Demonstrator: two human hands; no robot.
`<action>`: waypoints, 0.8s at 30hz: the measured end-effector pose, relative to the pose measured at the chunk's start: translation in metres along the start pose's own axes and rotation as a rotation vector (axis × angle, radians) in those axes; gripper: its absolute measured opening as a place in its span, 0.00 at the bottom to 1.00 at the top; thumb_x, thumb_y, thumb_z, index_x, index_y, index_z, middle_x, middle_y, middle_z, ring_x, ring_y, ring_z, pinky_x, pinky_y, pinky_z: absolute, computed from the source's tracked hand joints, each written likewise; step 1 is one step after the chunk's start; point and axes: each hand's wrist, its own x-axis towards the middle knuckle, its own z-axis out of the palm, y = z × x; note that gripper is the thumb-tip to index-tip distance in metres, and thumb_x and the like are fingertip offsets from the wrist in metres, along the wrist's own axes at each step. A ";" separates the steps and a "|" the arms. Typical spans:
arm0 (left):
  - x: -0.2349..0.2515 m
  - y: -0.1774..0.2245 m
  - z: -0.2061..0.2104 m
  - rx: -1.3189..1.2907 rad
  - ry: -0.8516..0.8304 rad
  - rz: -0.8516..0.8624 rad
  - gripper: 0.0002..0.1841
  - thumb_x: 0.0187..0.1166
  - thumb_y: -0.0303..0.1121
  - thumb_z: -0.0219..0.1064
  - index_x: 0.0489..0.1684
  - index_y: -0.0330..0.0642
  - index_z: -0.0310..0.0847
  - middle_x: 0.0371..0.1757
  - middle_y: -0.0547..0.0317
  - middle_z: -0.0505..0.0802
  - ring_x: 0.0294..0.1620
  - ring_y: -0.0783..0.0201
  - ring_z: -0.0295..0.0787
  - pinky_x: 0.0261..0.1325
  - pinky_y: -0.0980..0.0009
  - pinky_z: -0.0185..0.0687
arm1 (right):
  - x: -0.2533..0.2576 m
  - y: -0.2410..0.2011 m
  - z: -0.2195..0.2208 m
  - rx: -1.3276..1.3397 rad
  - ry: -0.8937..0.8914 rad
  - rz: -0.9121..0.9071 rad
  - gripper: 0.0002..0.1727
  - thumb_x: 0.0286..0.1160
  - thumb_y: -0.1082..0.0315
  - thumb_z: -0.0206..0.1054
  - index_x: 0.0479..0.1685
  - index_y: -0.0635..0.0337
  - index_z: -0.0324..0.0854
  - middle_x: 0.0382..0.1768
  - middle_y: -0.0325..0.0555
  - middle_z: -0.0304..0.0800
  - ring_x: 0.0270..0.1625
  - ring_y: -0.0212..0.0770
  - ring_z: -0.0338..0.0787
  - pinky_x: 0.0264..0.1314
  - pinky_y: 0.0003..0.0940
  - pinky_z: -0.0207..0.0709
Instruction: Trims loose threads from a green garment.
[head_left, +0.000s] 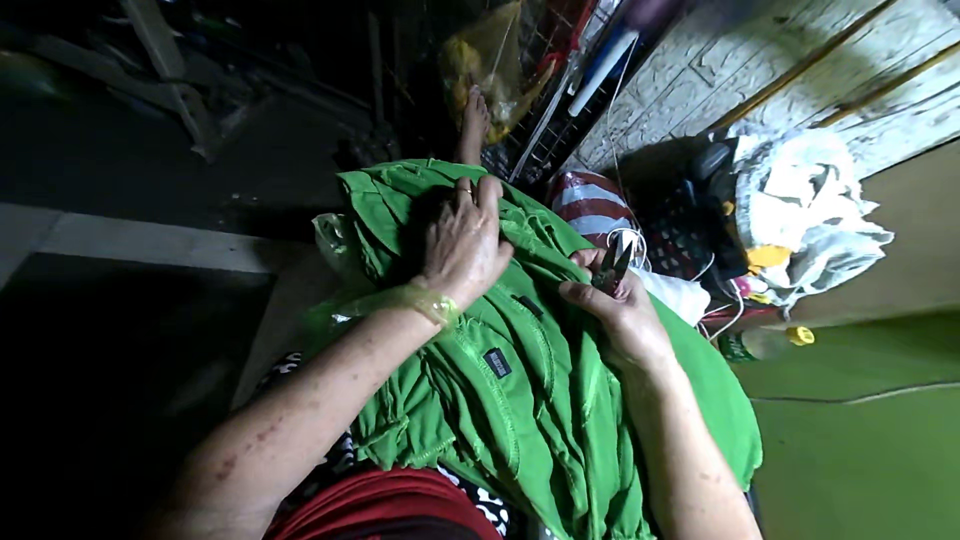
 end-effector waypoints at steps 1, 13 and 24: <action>0.000 -0.004 -0.005 -0.025 -0.010 -0.007 0.28 0.71 0.23 0.72 0.73 0.32 0.71 0.72 0.25 0.77 0.64 0.30 0.83 0.59 0.38 0.81 | -0.001 -0.001 -0.001 -0.073 0.018 -0.038 0.13 0.69 0.76 0.66 0.49 0.53 0.79 0.32 0.29 0.85 0.29 0.21 0.83 0.31 0.18 0.79; -0.069 -0.104 -0.003 -0.174 -0.042 0.326 0.23 0.86 0.36 0.54 0.76 0.37 0.79 0.80 0.44 0.80 0.86 0.43 0.68 0.87 0.46 0.58 | -0.003 0.015 -0.008 -0.636 -0.287 -0.431 0.11 0.75 0.65 0.68 0.42 0.65 0.90 0.47 0.47 0.90 0.52 0.31 0.87 0.58 0.25 0.80; -0.064 -0.046 0.007 -0.400 0.145 0.167 0.26 0.95 0.43 0.43 0.53 0.35 0.89 0.50 0.50 0.90 0.46 0.66 0.90 0.55 0.68 0.87 | -0.006 0.014 0.009 -0.343 -0.261 -0.316 0.12 0.64 0.81 0.65 0.47 0.62 0.78 0.35 0.35 0.87 0.32 0.20 0.81 0.33 0.13 0.75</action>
